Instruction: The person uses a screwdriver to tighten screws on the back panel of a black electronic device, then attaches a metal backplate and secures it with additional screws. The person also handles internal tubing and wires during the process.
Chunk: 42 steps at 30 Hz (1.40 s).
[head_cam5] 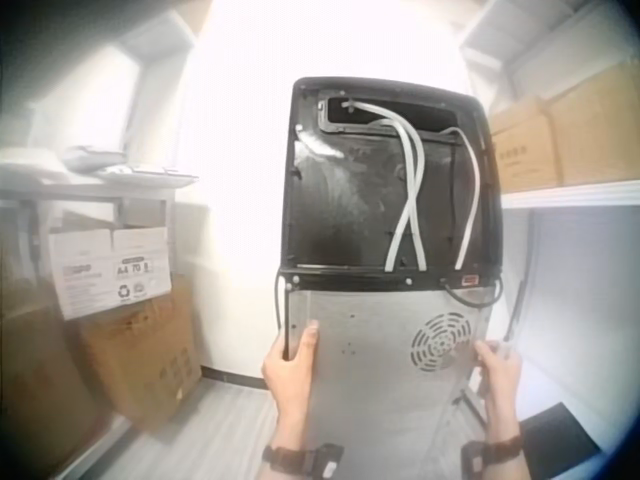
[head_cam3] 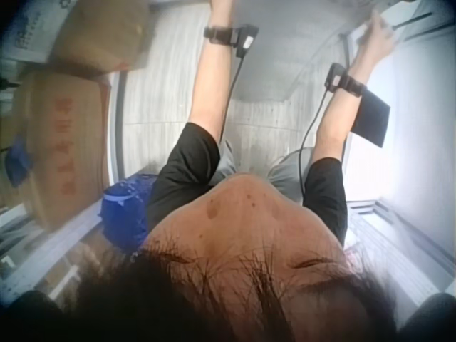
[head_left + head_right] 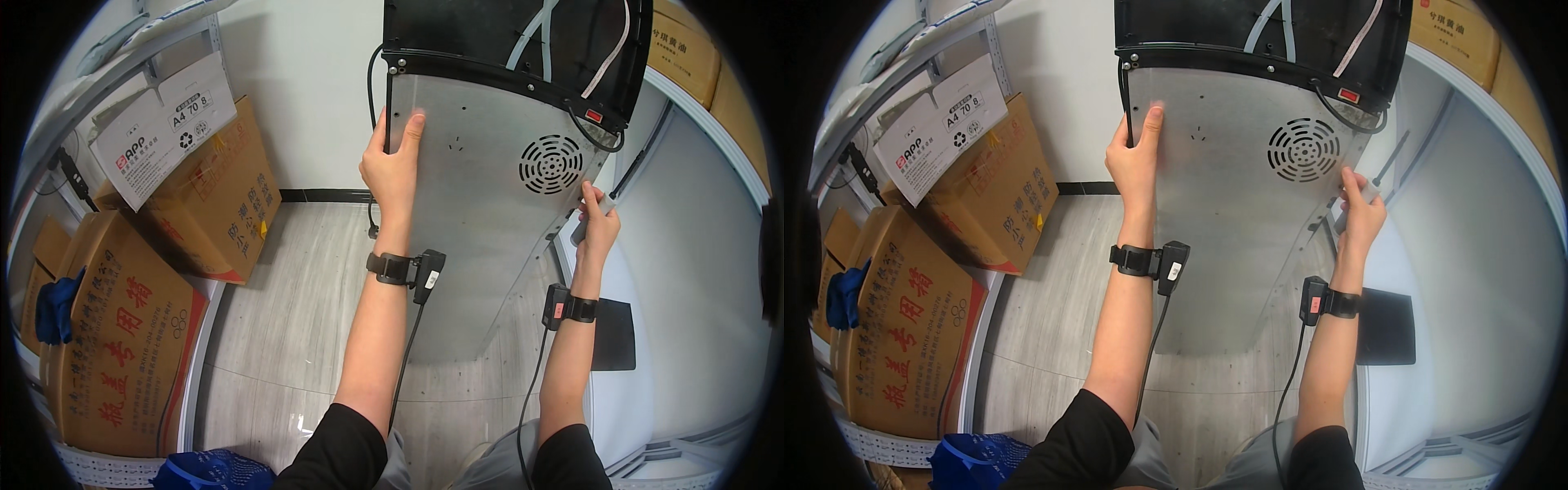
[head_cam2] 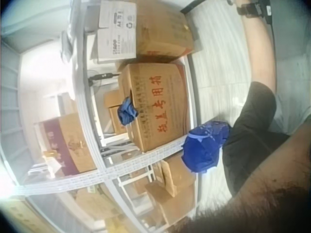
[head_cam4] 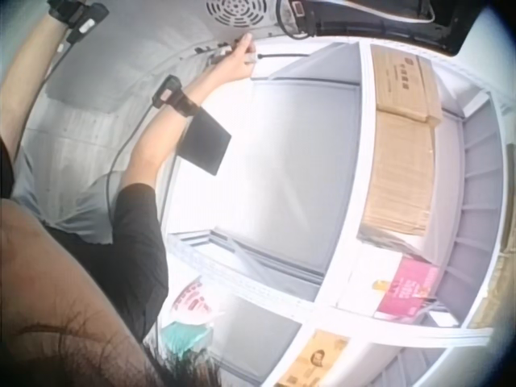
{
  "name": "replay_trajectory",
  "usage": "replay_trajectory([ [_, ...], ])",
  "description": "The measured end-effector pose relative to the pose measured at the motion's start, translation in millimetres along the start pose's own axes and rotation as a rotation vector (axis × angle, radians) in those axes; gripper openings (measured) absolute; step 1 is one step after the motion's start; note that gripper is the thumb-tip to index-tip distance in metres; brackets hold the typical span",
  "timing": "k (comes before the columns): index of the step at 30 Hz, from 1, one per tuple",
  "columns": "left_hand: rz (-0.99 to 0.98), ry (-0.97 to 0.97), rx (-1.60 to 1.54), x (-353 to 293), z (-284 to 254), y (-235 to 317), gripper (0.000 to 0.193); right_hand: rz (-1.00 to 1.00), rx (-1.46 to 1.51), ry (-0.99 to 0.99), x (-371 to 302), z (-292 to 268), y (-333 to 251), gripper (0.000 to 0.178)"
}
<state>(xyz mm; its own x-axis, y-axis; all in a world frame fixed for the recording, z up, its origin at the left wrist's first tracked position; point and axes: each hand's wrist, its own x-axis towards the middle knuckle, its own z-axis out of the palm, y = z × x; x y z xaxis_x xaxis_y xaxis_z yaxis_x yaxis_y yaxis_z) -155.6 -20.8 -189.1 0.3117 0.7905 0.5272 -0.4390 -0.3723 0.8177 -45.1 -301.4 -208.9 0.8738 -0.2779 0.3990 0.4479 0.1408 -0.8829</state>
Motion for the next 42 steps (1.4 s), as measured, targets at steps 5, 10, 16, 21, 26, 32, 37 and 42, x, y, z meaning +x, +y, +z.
replay_trajectory([
  [5,0.169,0.108,-0.018,2.0,4.3,-11.4,0.052,-0.005,0.008,0.000,-3.4,3.8,-1.5,0.029],
  [10,0.162,0.141,-0.046,-7.3,7.6,-8.1,0.060,-0.002,0.019,0.026,-4.5,4.2,-1.8,0.030],
  [16,0.344,0.255,-0.026,-2.3,12.0,-12.4,0.054,-0.013,0.026,0.015,-7.9,7.8,-6.3,0.033],
  [21,0.264,0.220,-0.055,-1.6,12.1,-2.1,0.055,-0.017,0.038,0.030,-7.9,7.1,-2.1,0.034],
  [26,0.285,0.255,-0.018,-0.2,12.2,-4.1,0.053,-0.005,0.042,0.036,-5.7,8.7,1.4,0.034],
  [32,0.331,0.272,0.052,-5.3,15.2,-3.0,0.037,-0.009,0.030,0.023,-1.6,4.3,3.5,0.034],
  [37,0.323,0.239,-0.018,-7.8,13.9,1.2,0.031,-0.006,0.033,0.009,-0.6,3.3,4.5,0.035],
  [42,0.409,0.093,0.032,-4.0,2.6,-0.8,0.019,0.003,0.036,0.039,-1.5,5.7,1.5,0.035],
])
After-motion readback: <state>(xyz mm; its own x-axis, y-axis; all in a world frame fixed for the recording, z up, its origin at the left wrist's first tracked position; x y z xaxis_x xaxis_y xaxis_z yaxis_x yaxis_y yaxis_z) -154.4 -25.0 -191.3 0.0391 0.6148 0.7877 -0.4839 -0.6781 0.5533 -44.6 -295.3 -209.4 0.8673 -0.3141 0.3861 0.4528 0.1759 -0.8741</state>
